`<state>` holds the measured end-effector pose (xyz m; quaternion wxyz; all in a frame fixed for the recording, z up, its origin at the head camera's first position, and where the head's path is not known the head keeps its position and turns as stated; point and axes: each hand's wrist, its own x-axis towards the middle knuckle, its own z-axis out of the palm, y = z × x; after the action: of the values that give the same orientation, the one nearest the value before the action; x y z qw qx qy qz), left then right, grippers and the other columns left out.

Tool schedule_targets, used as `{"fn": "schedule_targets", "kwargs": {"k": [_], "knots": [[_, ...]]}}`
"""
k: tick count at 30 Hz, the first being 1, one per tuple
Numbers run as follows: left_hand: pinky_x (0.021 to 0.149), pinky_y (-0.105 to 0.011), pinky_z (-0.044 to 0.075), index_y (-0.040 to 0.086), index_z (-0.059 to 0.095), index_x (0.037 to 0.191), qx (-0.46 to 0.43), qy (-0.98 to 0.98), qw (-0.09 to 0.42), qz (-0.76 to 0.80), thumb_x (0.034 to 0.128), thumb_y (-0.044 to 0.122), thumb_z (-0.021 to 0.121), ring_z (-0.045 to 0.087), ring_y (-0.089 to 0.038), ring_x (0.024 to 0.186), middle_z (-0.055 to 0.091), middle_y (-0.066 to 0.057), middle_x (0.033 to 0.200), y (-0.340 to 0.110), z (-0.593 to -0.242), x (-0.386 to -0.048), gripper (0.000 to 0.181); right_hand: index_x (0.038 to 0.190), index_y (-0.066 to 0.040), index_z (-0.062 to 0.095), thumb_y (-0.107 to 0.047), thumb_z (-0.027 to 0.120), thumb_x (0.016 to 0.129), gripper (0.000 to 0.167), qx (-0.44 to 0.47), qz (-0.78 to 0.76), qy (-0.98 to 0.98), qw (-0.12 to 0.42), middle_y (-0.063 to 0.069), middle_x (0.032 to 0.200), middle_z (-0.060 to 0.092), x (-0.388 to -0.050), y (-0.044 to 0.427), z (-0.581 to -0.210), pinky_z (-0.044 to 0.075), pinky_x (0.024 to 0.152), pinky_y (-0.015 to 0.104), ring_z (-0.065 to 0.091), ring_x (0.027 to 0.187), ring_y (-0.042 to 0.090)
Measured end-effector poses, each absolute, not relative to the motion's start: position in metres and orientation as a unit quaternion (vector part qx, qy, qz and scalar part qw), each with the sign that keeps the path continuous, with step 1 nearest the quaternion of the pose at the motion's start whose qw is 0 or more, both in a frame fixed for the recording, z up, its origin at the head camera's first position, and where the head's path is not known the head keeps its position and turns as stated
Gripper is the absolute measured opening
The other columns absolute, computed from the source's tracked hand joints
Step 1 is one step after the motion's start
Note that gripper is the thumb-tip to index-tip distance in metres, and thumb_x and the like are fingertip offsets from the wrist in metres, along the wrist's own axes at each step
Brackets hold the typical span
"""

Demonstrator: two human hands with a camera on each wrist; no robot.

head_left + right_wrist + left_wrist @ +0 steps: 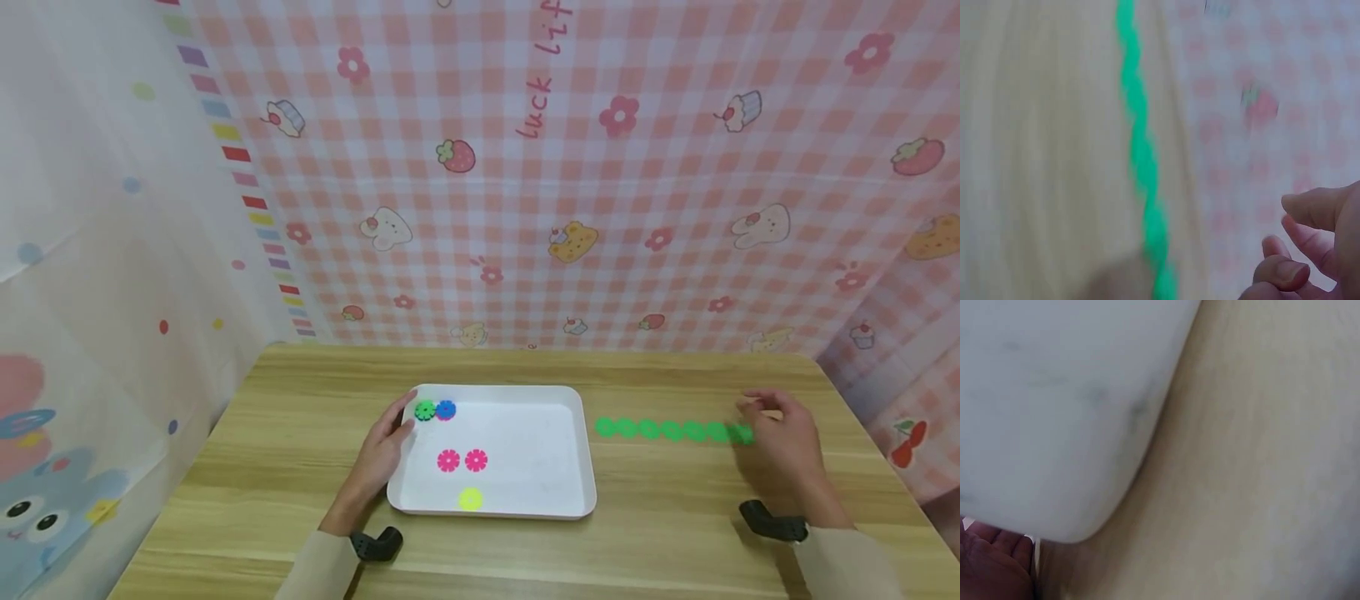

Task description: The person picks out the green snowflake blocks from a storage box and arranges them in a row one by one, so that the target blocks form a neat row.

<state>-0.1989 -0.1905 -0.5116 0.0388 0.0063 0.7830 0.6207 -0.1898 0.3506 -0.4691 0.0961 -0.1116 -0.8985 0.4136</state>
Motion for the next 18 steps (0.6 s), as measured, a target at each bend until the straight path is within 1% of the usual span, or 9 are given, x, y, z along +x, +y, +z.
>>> {"fn": "schedule_targets", "kwargs": {"k": [2, 5, 7, 9, 13, 16, 18], "knots": [[0.124, -0.044, 0.009, 0.017, 0.034, 0.154, 0.008, 0.783, 0.034, 0.621, 0.1073, 0.013, 0.035, 0.011, -0.022, 0.153, 0.020, -0.006, 0.165, -0.190, -0.511, -0.198, 0.047, 0.127, -0.001, 0.060, -0.036, 0.055, 0.101, 0.044, -0.084, 0.423, -0.898, 0.086, 0.009, 0.112, 0.058, -0.193, 0.331, -0.460, 0.047, 0.062, 0.019, 0.053, 0.084, -0.003], [0.124, -0.045, 0.010, 0.016, 0.034, 0.154, 0.015, 0.782, 0.024, 0.622, 0.1067, 0.012, 0.036, 0.012, -0.023, 0.153, 0.021, -0.008, 0.164, -0.190, -0.511, -0.197, 0.048, 0.129, -0.003, 0.058, -0.041, 0.052, 0.102, 0.048, -0.039, 0.440, -0.896, 0.048, 0.013, 0.120, 0.056, -0.196, 0.303, -0.448, 0.050, 0.070, 0.027, 0.060, 0.098, 0.013], [0.124, -0.045, 0.010, 0.015, 0.034, 0.154, 0.020, 0.784, 0.020, 0.620, 0.1065, 0.011, 0.036, 0.012, -0.025, 0.153, 0.020, -0.010, 0.164, -0.190, -0.511, -0.197, 0.048, 0.129, -0.003, 0.057, -0.042, 0.052, 0.102, 0.048, -0.013, 0.452, -0.891, 0.024, 0.015, 0.122, 0.056, -0.199, 0.285, -0.439, 0.051, 0.076, 0.032, 0.059, 0.106, 0.025], [0.123, -0.046, 0.011, 0.012, 0.034, 0.154, 0.025, 0.784, 0.016, 0.620, 0.1061, 0.009, 0.036, 0.012, -0.026, 0.152, 0.020, -0.012, 0.164, -0.189, -0.512, -0.198, 0.048, 0.129, -0.004, 0.057, -0.042, 0.052, 0.102, 0.047, 0.011, 0.463, -0.886, 0.000, 0.015, 0.122, 0.056, -0.202, 0.269, -0.432, 0.051, 0.081, 0.034, 0.057, 0.113, 0.031], [0.124, -0.045, 0.011, 0.014, 0.035, 0.154, 0.021, 0.783, 0.019, 0.621, 0.1063, 0.011, 0.037, 0.013, -0.025, 0.152, 0.021, -0.010, 0.164, -0.190, -0.513, -0.198, 0.048, 0.124, -0.001, 0.059, -0.035, 0.055, 0.102, 0.041, 0.047, 0.497, -0.866, -0.030, 0.016, 0.117, 0.060, -0.211, 0.238, -0.424, 0.052, 0.082, 0.034, 0.056, 0.114, 0.035], [0.124, -0.044, 0.010, 0.015, 0.034, 0.154, 0.012, 0.780, 0.031, 0.625, 0.1067, 0.012, 0.037, 0.012, -0.023, 0.153, 0.022, -0.007, 0.164, -0.190, -0.509, -0.197, 0.048, 0.121, 0.000, 0.060, -0.028, 0.057, 0.101, 0.034, 0.063, 0.515, -0.853, -0.055, 0.018, 0.116, 0.062, -0.219, 0.214, -0.420, 0.053, 0.083, 0.037, 0.057, 0.113, 0.038], [0.124, -0.044, 0.009, 0.015, 0.034, 0.154, 0.011, 0.778, 0.033, 0.627, 0.1068, 0.013, 0.037, 0.012, -0.023, 0.153, 0.022, -0.006, 0.164, -0.190, -0.508, -0.196, 0.048, 0.118, -0.001, 0.062, -0.024, 0.058, 0.101, 0.029, 0.076, 0.514, -0.852, -0.069, 0.018, 0.115, 0.064, -0.223, 0.198, -0.418, 0.052, 0.084, 0.039, 0.057, 0.110, 0.036]]}}
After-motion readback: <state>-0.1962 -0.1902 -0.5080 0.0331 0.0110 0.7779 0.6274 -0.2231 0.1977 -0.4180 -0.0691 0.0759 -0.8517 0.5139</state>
